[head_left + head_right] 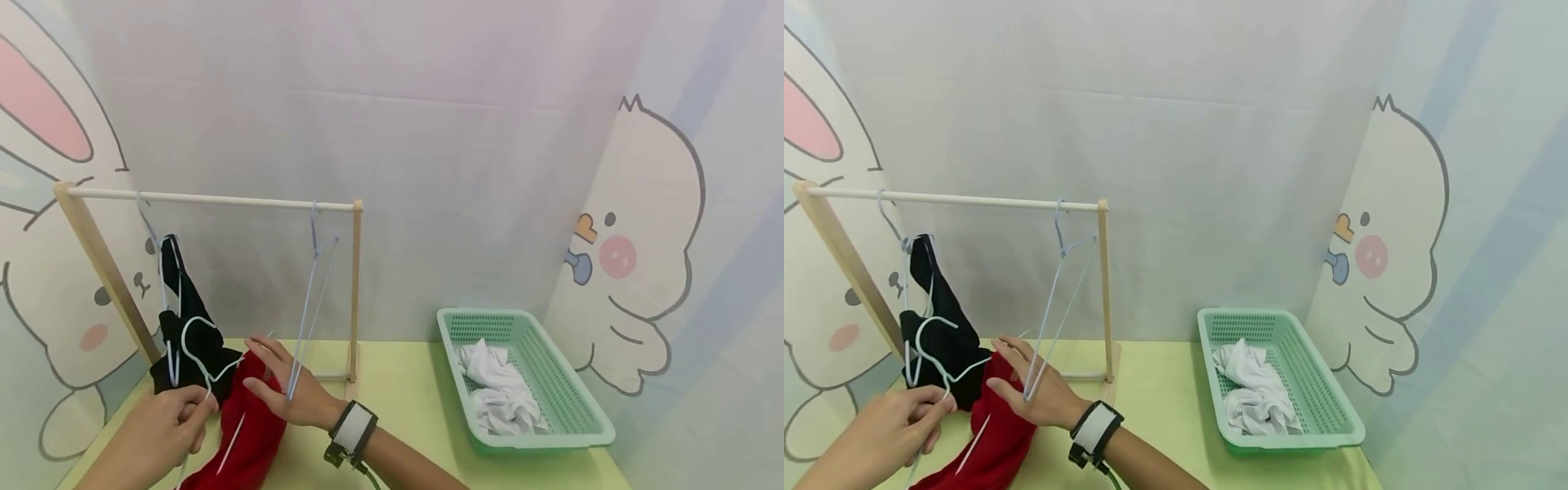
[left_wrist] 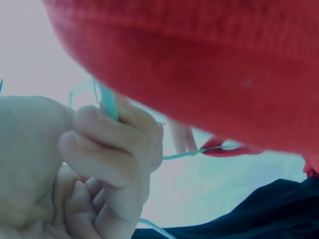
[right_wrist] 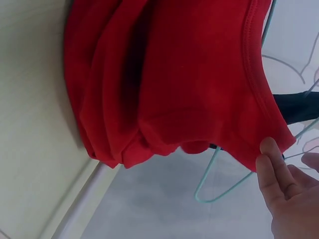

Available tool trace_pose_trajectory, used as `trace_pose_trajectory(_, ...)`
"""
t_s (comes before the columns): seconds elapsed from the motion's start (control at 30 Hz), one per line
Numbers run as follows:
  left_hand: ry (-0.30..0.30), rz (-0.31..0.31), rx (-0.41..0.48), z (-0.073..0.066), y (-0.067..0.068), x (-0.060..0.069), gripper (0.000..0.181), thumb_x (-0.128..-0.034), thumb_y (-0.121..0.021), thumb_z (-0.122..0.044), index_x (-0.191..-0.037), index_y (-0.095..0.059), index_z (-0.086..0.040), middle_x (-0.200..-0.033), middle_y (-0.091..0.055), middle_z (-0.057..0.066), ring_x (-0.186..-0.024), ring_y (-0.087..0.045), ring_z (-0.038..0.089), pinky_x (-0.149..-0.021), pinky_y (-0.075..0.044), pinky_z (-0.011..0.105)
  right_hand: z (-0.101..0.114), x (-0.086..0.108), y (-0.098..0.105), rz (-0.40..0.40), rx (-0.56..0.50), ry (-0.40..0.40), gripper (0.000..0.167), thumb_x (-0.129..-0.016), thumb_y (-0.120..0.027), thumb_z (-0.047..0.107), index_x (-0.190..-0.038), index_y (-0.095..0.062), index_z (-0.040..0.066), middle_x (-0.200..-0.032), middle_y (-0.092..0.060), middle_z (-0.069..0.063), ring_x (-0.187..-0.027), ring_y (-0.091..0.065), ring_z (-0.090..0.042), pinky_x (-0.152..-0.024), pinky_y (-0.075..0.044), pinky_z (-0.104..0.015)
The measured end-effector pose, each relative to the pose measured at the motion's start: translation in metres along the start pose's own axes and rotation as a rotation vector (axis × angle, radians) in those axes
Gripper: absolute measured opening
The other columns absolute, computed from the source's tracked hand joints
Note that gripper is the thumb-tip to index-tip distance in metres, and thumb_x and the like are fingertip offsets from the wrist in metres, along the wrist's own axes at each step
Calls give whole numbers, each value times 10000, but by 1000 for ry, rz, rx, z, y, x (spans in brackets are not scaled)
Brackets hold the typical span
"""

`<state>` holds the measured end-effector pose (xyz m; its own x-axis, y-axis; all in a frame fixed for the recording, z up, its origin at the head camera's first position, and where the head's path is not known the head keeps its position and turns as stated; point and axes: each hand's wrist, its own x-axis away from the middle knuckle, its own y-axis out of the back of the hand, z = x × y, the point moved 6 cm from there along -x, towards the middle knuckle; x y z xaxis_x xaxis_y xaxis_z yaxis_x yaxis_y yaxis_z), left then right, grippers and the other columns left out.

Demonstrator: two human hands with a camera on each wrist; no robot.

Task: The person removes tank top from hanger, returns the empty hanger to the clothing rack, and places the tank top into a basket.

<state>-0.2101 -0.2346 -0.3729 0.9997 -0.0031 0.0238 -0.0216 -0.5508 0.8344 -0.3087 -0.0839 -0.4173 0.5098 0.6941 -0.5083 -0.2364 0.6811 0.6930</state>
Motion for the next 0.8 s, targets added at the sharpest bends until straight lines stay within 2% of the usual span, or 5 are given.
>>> trace_pose_trajectory(0.2,-3,11,-29,1,-4,3,259,-1130,-540,-248,-915,-629,-132,-641,-547,-23,-605,-497,162,-536,-401,269,2,-6,-2,-12,22,47,519,-1145,-495,232,-1637,-400,97,-1668,-398,-76,-985,-556,4,-892,-447,-72)
trace_pose_trajectory(0.37,-9,18,-25,-1,-5,5,248,-1131,-542,-260,-947,-647,-131,-642,-550,-31,-599,-509,153,-542,-417,270,-3,-12,0,-61,24,59,474,-1139,-500,177,-1604,-451,103,-1664,-408,-75,-1182,-583,-40,-1005,-442,-122)
trace_pose_trajectory(0.47,-5,29,1,0,-5,6,235,-1131,-546,-253,-965,-654,-126,-644,-554,-31,-590,-512,152,-545,-416,275,-5,-15,1,-75,7,57,464,-1138,-501,163,-1595,-463,94,-1655,-425,-83,-1207,-589,-65,-1021,-447,-134)
trace_pose_trajectory(0.57,0,42,22,2,-6,7,224,-1131,-544,-232,-969,-649,-117,-648,-558,-26,-593,-509,156,-549,-413,279,-5,-17,1,-81,-13,61,447,-1133,-511,145,-1574,-486,76,-1638,-443,-101,-1102,-605,-75,-981,-459,-115)
trace_pose_trajectory(0.8,20,51,49,6,-6,8,183,-1123,-557,-203,-1009,-665,-108,-651,-568,-23,-596,-501,160,-548,-411,274,-4,-22,-3,-95,17,98,372,-1130,-512,115,-1483,-575,17,-1520,-566,-137,-1324,-596,-130,-1023,-451,-123)
